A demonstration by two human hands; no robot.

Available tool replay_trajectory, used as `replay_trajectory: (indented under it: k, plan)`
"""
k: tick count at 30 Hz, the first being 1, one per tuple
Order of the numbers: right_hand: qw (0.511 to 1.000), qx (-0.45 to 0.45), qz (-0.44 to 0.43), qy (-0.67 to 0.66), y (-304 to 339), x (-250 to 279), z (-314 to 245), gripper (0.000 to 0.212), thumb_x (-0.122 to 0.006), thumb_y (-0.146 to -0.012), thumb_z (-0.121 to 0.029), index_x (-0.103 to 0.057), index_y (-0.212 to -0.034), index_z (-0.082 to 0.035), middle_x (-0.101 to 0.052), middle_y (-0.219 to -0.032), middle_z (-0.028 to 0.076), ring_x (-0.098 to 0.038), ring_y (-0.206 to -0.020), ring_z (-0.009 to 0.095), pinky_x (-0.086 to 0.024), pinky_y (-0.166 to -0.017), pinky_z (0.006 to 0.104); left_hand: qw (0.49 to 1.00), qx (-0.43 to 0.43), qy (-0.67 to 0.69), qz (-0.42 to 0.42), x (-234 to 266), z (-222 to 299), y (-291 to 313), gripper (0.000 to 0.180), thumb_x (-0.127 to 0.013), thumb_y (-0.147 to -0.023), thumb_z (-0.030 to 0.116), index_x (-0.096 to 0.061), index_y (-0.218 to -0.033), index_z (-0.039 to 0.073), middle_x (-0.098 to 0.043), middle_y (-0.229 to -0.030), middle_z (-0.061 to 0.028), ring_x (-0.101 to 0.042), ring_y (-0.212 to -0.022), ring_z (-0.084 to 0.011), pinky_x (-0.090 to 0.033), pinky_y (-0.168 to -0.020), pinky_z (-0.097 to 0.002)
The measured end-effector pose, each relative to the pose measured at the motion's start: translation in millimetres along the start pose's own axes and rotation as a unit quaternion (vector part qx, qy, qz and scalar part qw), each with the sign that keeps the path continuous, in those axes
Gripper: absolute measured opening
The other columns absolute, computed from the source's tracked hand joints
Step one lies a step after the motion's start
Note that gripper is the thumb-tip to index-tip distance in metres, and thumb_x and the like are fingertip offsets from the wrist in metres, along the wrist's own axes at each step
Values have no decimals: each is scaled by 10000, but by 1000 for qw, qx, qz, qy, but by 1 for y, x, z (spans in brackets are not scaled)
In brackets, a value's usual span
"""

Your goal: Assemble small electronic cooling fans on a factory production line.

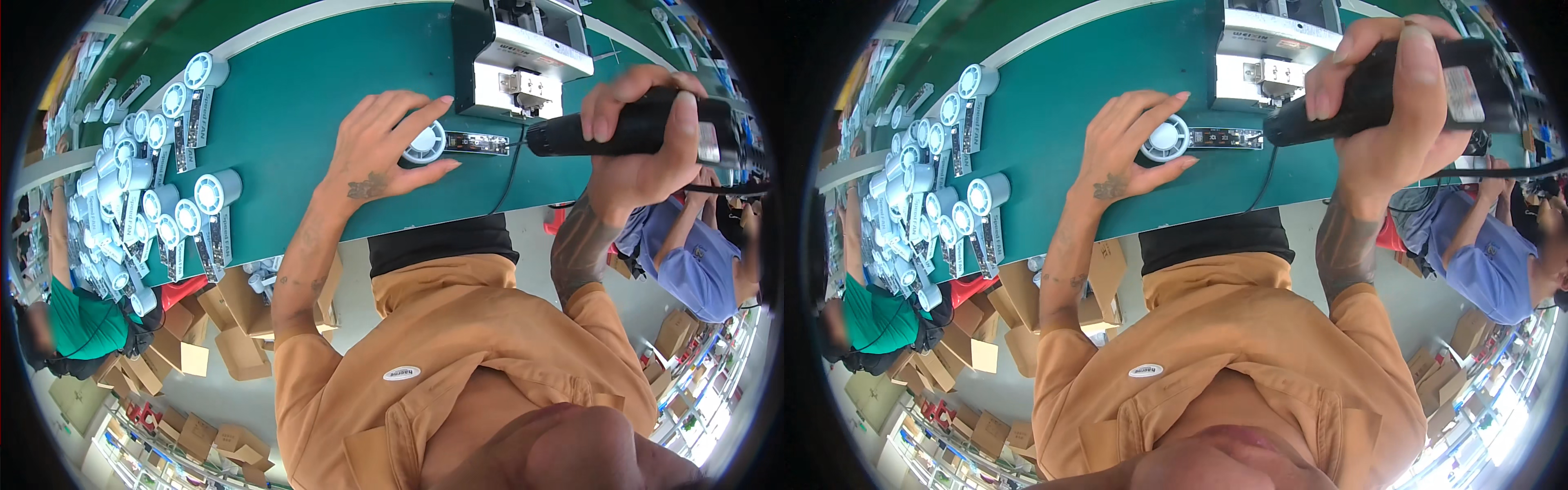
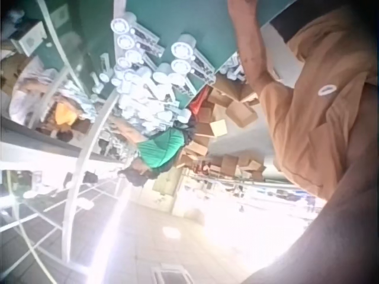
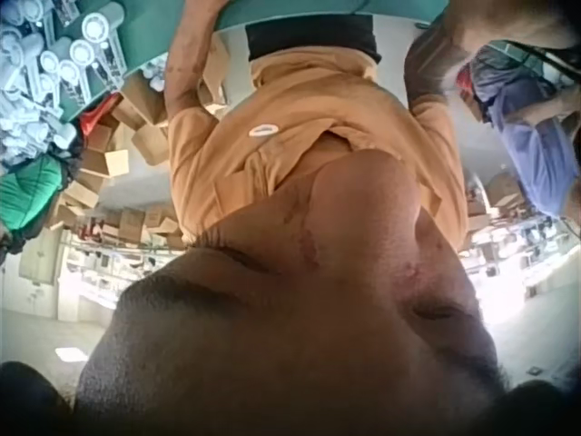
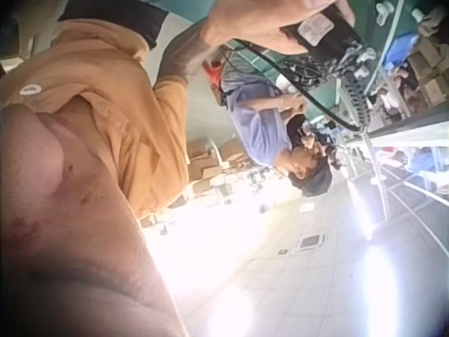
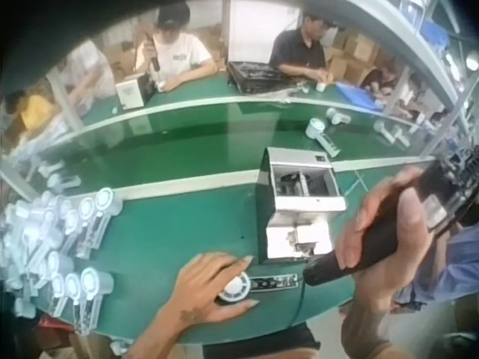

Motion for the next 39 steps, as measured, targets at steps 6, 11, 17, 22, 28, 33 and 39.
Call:
replay_trajectory:
  k: [6,11,17,22,28,33,39]
  plan:
    - [996,45,-66,-25,-3,-27,18,309,-468,-1054,-287,-525,-1263,-67,-620,-917,202,-544,-517,210,-471,-466,366,1000,0,19,-25,-1,-8,-1,734,-882,-736,422,-649,-1345,85,-679,-1073,-69,-646,-919,-269,-504,-800,-373]
    - [960,-103,257,47,-3,-101,6,293,-623,-1008,-250,-501,-1114,-5,-570,-681,111,-502,-430,151,-439,-418,273,997,34,12,-62,6,-6,6,749,-885,-742,386,-628,-1376,80,-684,-1077,-88,-644,-921,-287,-515,-815,-384]
    - [981,-72,150,97,-4,-96,15,332,-642,-972,-169,-458,-1184,9,-582,-706,145,-490,-430,159,-417,-406,277,996,42,23,-81,4,-4,1,754,-896,-738,344,-623,-1391,83,-697,-1108,-110,-657,-960,-304,-529,-845,-397]
    - [983,-47,152,91,-3,-95,20,324,-641,-978,-177,-465,-1172,14,-578,-703,143,-489,-424,160,-419,-392,281,996,37,21,-82,3,-5,2,750,-891,-744,346,-623,-1395,89,-692,-1117,-106,-657,-961,-298,-531,-843,-393]
    - [983,-47,156,86,-4,-93,21,311,-626,-992,-191,-472,-1170,12,-576,-706,135,-490,-420,160,-432,-382,287,999,3,4,-54,0,-7,2,703,-841,-797,412,-613,-1378,87,-634,-1017,-59,-597,-823,-257,-499,-754,-368]
    - [983,-47,150,94,-7,-88,20,308,-625,-996,-202,-474,-1159,11,-575,-702,130,-498,-416,163,-437,-377,290,998,10,2,-56,-1,-7,2,694,-845,-793,399,-618,-1373,94,-641,-1030,-58,-605,-834,-258,-505,-754,-367]
    - [984,-54,146,82,-8,-87,19,317,-627,-996,-227,-475,-1146,8,-569,-695,135,-499,-412,166,-442,-378,303,998,11,10,-57,-1,-6,1,680,-845,-795,383,-621,-1371,98,-650,-1046,-59,-619,-852,-262,-514,-758,-372]
Point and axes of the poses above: each hand's wrist, its own y-axis away from the middle knuckle, its own x-axis out of the back of the hand, z = x × y, the point moved 1 cm from there along -y, towards the middle knuckle
